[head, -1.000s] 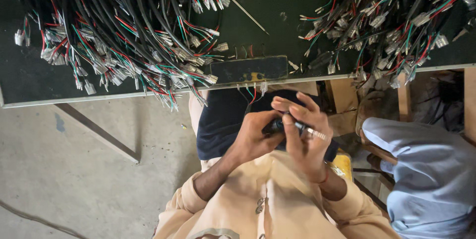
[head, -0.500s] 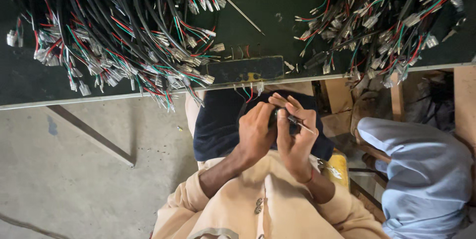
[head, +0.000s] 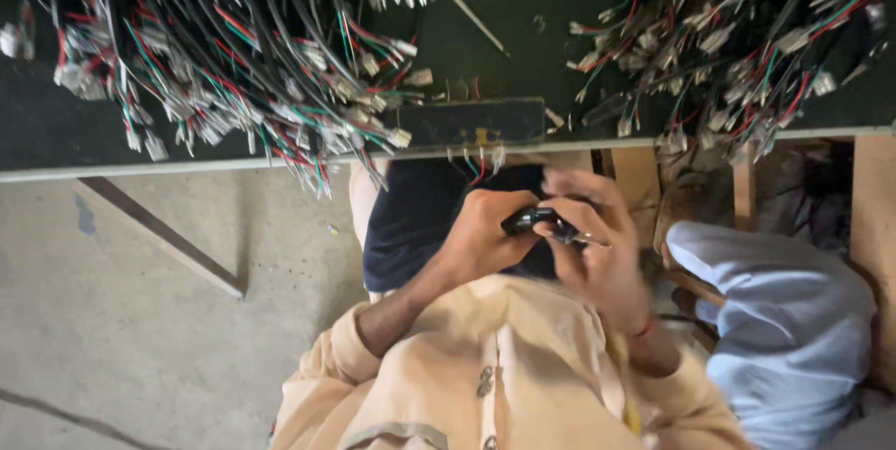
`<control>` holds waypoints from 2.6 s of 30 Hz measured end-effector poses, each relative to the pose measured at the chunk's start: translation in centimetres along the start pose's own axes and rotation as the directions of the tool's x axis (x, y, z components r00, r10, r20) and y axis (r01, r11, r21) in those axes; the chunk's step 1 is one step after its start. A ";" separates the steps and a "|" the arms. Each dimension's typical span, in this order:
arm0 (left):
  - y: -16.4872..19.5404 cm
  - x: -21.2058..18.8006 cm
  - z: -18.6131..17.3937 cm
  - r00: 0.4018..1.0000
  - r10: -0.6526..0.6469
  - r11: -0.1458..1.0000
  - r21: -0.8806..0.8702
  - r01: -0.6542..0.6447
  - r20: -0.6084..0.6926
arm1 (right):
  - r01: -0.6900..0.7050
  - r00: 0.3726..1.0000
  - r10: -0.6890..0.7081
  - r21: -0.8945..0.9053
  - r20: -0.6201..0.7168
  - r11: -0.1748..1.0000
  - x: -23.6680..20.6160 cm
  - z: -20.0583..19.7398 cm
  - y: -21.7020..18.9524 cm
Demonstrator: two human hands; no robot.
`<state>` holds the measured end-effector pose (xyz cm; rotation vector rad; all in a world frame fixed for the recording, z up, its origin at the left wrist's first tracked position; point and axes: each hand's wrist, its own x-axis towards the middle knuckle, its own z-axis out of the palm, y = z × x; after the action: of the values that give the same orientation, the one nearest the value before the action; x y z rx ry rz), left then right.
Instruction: The person sits at a workbench covered with wire harnesses and attaches wires to connectors. They strip and twist wire ends by hand, insert them into connector terminals, and use a small hand tool to crimp or secure the connections, placing finished harnesses aside.
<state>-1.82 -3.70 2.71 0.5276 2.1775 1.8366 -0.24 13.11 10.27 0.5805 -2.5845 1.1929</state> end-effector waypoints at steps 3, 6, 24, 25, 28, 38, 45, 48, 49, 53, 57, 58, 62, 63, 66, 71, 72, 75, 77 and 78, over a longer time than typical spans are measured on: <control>0.2 -0.5 0.3 0.985 0.171 0.977 0.128 -0.169 -0.008 | 0.107 0.983 -0.087 -0.125 0.159 0.986 -0.5 -1.6 1.2; 0.0 -0.9 2.0 0.966 0.229 0.904 0.394 -0.165 -0.121 | -0.065 0.993 0.079 -0.144 0.093 0.987 -2.1 -0.9 1.6; -1.1 0.2 3.5 0.965 0.174 0.883 0.466 -0.064 -0.196 | -0.488 0.863 0.499 -0.121 0.082 0.864 -3.3 0.9 3.4; -1.1 0.2 3.6 0.969 0.167 0.899 0.432 -0.073 -0.184 | -0.398 0.910 0.406 -0.100 0.083 0.912 -3.4 1.0 3.7; -1.1 -0.1 2.9 0.989 0.117 0.948 0.307 -0.085 -0.089 | -0.117 0.980 0.122 -0.038 0.158 0.992 -3.4 0.0 4.7; 1.3 0.9 0.8 0.998 0.063 0.978 0.200 -0.063 0.004 | -0.125 0.942 0.102 0.053 0.318 0.991 -1.1 -2.6 4.4; 2.8 1.5 0.2 0.989 0.105 0.971 0.227 -0.079 -0.105 | -0.496 0.865 0.435 0.298 0.249 0.816 -0.9 -3.2 3.0; 3.6 1.6 -0.1 0.994 0.073 0.976 0.212 -0.053 -0.086 | -0.217 0.961 0.184 0.151 0.205 0.965 0.0 -3.4 2.3; 3.7 1.6 -0.2 0.993 0.084 0.972 0.225 -0.063 -0.082 | -0.192 0.966 0.162 0.139 0.202 0.971 0.3 -3.5 2.1; 3.5 1.2 -0.1 0.991 0.113 0.945 0.318 -0.083 -0.077 | -0.091 0.976 0.079 0.050 0.201 0.995 1.2 -3.4 1.8; 2.0 0.4 0.6 0.988 0.108 0.897 0.439 -0.050 -0.107 | 0.013 0.991 0.003 -0.124 0.134 0.992 0.2 -1.8 2.2; 1.5 0.3 0.9 0.986 0.110 0.876 0.480 -0.039 -0.122 | -0.016 0.993 0.028 -0.108 0.111 0.994 -0.2 -1.2 2.5; -0.9 0.9 1.9 0.973 0.162 0.809 0.587 -0.037 -0.162 | -0.156 0.987 0.157 -0.097 0.010 0.983 -1.5 1.7 3.5; -1.6 1.3 2.0 0.969 0.181 0.801 0.596 -0.046 -0.168 | -0.198 0.980 0.197 -0.108 -0.013 0.974 -1.7 2.3 3.8; -2.9 2.0 1.9 0.963 0.222 0.750 0.657 -0.070 -0.151 | -0.308 0.951 0.309 -0.110 -0.009 0.945 -1.6 3.0 4.5; -2.7 1.8 0.7 0.997 0.070 0.895 0.444 -0.046 -0.039 | 0.103 0.957 -0.068 -0.111 0.281 0.988 -0.3 0.0 5.9; -2.4 1.7 0.6 0.999 0.041 0.920 0.391 -0.034 -0.008 | 0.205 0.923 -0.153 -0.113 0.353 0.972 0.0 -0.8 6.1; -1.2 1.7 0.2 1.000 -0.009 0.970 0.244 0.004 0.019 | 0.282 0.860 -0.221 -0.066 0.460 0.957 0.7 -1.9 6.1; -0.7 1.8 -0.1 0.999 -0.032 0.976 0.217 0.023 0.037 | 0.240 0.890 -0.182 -0.088 0.418 0.967 0.9 -1.6 5.7; -0.5 1.8 -0.3 0.998 -0.045 0.978 0.206 0.035 0.046 | 0.218 0.903 -0.164 -0.096 0.396 0.971 0.9 -1.3 5.4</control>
<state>-3.67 -3.25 2.37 0.5602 2.3393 1.5705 -3.44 17.07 7.78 1.1088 -2.8100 0.8991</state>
